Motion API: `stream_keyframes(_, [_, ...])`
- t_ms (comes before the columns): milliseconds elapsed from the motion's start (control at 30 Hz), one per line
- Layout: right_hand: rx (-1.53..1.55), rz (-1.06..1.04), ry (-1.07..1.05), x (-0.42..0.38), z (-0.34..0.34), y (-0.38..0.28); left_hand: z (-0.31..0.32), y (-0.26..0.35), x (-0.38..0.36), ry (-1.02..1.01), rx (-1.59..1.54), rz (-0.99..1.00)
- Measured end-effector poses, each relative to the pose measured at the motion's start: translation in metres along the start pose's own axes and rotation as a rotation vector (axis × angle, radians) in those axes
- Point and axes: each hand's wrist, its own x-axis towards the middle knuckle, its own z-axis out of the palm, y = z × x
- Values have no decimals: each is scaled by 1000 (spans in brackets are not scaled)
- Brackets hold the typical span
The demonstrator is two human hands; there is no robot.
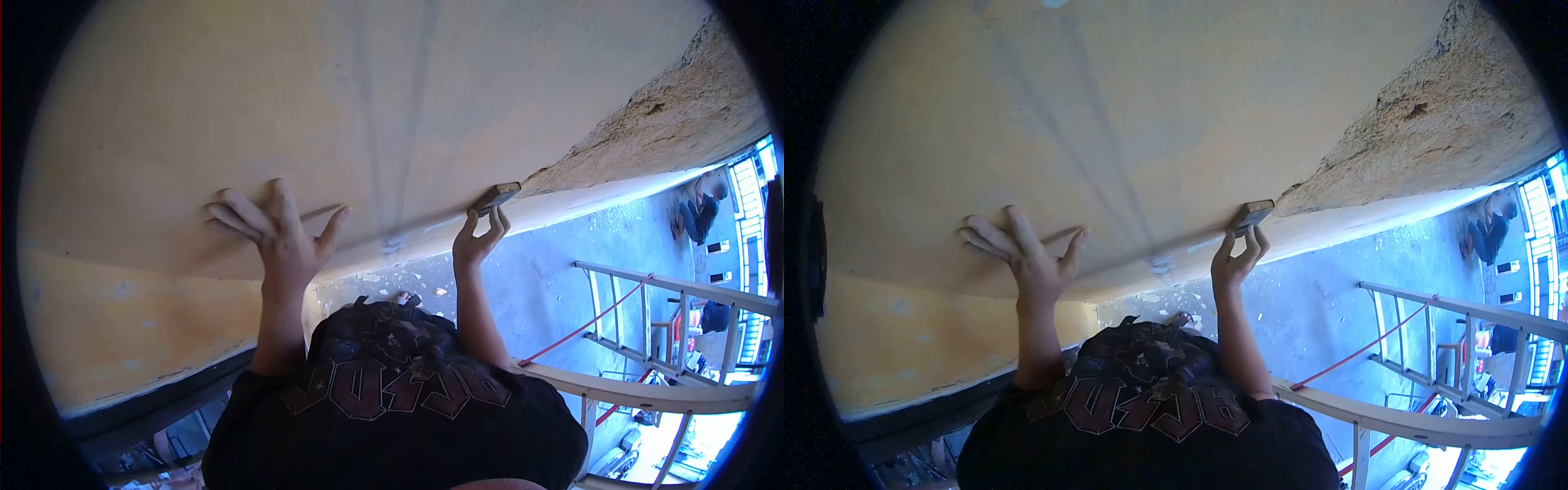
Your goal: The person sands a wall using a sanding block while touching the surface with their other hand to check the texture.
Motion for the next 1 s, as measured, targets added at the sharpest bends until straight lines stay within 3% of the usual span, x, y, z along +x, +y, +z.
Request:
stream_keyframes(233, [98,-42,236,144,-17,-61,-5,0,3,-64,-3,29])
stream_keyframes(400, [49,5,63,39,-12,-16,-8,0,3,-76,22,0])
stream_keyframes(467, [67,0,63,38,-7,-10,-5,3,4,-47,33,-11])
stream_keyframes(700, [172,-112,183,216,-51,-94,-5,4,3,-65,39,-41])
stream_keyframes(767, [159,-100,177,212,-47,-88,-3,3,2,-29,-6,-39])
stream_keyframes(900, [126,-69,142,104,-19,-54,-6,-5,-7,-59,-18,-72])
stream_keyframes(1000, [245,-32,168,146,-31,-77,3,3,0,-41,-24,-111])
